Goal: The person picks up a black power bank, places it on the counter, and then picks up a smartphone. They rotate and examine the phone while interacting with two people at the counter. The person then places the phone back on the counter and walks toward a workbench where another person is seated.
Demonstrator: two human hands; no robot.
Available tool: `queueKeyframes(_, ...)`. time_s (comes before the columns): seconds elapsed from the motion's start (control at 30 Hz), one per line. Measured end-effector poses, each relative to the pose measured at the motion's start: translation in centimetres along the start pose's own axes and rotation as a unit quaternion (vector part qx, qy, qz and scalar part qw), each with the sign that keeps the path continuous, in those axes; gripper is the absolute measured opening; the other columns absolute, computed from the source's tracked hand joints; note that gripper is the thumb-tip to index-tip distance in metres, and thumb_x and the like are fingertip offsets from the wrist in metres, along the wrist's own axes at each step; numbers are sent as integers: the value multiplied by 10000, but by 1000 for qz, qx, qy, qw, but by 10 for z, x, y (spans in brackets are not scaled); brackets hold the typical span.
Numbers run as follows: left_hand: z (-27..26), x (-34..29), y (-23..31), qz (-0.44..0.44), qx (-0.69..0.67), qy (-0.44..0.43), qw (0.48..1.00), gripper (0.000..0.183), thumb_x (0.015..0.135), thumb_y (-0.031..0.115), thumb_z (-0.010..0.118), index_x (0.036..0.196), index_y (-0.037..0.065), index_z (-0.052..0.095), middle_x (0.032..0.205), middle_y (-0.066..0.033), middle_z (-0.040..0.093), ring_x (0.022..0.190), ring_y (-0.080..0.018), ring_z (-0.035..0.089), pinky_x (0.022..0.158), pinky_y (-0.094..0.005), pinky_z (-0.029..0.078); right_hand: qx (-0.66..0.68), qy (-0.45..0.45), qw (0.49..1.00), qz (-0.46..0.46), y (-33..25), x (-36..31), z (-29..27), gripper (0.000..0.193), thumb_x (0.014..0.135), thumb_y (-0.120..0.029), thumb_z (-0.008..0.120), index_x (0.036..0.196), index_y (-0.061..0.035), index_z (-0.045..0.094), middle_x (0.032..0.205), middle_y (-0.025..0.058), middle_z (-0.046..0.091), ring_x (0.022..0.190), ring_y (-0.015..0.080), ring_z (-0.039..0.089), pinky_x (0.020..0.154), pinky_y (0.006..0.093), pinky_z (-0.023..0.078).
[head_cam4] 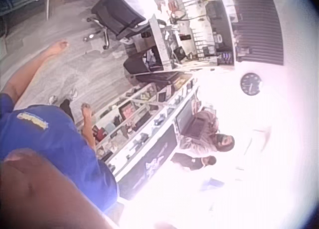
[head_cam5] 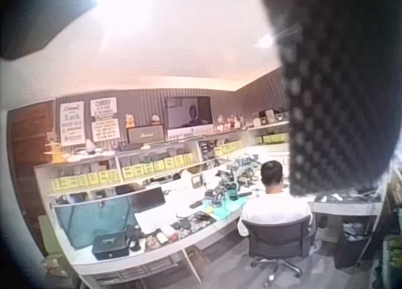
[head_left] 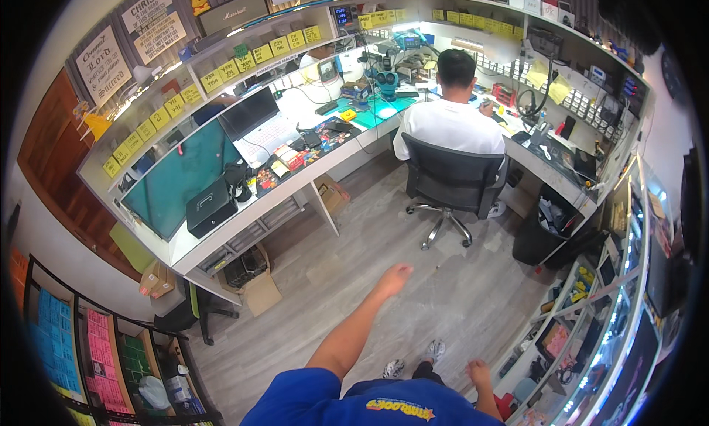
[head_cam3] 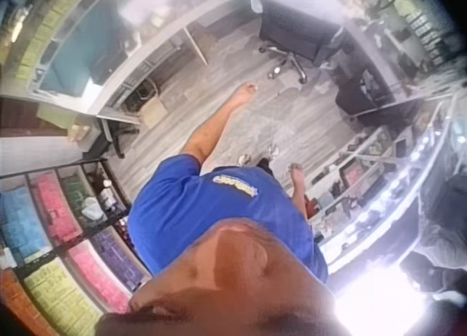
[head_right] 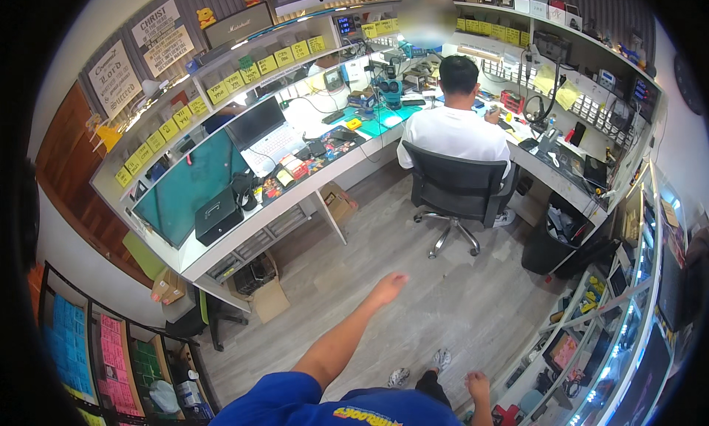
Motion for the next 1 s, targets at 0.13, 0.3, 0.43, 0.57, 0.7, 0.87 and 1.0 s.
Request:
queueKeyframes(0.13, 48, 54, 98, 91, -71, -21, 993, 439, 1105, 399, 658, 1364, 45, 691, 1297, -159, 764, 1235, -298, 708, 1081, -427, 534, -54, -78, 991, -91, -101, 28, 36, 297, 1078, -243, 684, 1249, -1, 713, 999, 94, 774, 816, 194, 751, 761, 321, 604)
queueKeyframes(0.3, 160, 12, 21, 92, 52, -208, 973, 264, 1104, 288, 556, 1095, 57, 685, 1105, -163, 748, 1054, -318, 693, 939, -468, 537, -83, -168, 980, -72, -106, 92, 64, 326, 1066, -263, 694, 1284, -22, 720, 1059, 93, 792, 836, 192, 759, 800, 340, 614)
queueKeyframes(0.43, 177, -89, -133, -119, -180, -223, 951, 519, 1102, 481, 591, 1368, 58, 728, 1363, -258, 720, 1264, -426, 685, 1152, -515, 496, -385, -176, 895, -142, -50, 143, 13, 357, 1058, -321, 677, 1320, -85, 734, 1115, 119, 801, 948, 287, 777, 928, 433, 607)
queueKeyframes(0.57, 82, -82, -191, -128, 312, -335, 880, 421, 1111, 377, 562, 1364, 91, 742, 1339, -204, 744, 1196, -397, 712, 1045, -499, 568, -339, -61, 937, -51, -48, 161, -62, 522, 1045, -502, 593, 1348, -103, 740, 1227, 202, 778, 1238, 392, 700, 1111, 511, 528)
queueKeyframes(0.7, 103, 28, -151, -145, 326, -371, 858, 401, 1075, 363, 593, 1319, 94, 763, 1297, -192, 762, 1170, -385, 726, 1019, -490, 576, -180, 208, 961, 12, -78, 97, -164, 478, 1013, -474, 632, 1249, -92, 796, 1175, 204, 801, 1082, 398, 754, 973, 502, 576)
queueKeyframes(0.87, 180, 140, -99, -39, 357, -435, 826, 376, 1030, 346, 633, 1263, 96, 789, 1245, -176, 783, 1138, -371, 743, 986, -478, 586, 37, 387, 912, 133, -17, -25, -149, 432, 966, -444, 655, 1150, -87, 814, 1050, 222, 806, 1021, 421, 769, 916, 508, 590)
queueKeyframes(1.0, 237, 205, -58, 56, 389, -445, 805, 356, 994, 333, 664, 1219, 98, 810, 1204, -164, 801, 1112, -360, 756, 960, -469, 594, -14, 342, 913, 224, 66, -96, -19, 459, 965, -483, 661, 1147, -95, 825, 1101, 232, 800, 1048, 445, 756, 936, 529, 589)
Point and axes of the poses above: each hand's wrist, its own x-axis towards the middle knuckle, its own z-axis out of the palm, y = z × x, the point moved 8 cm from there along x, towards the middle knuckle
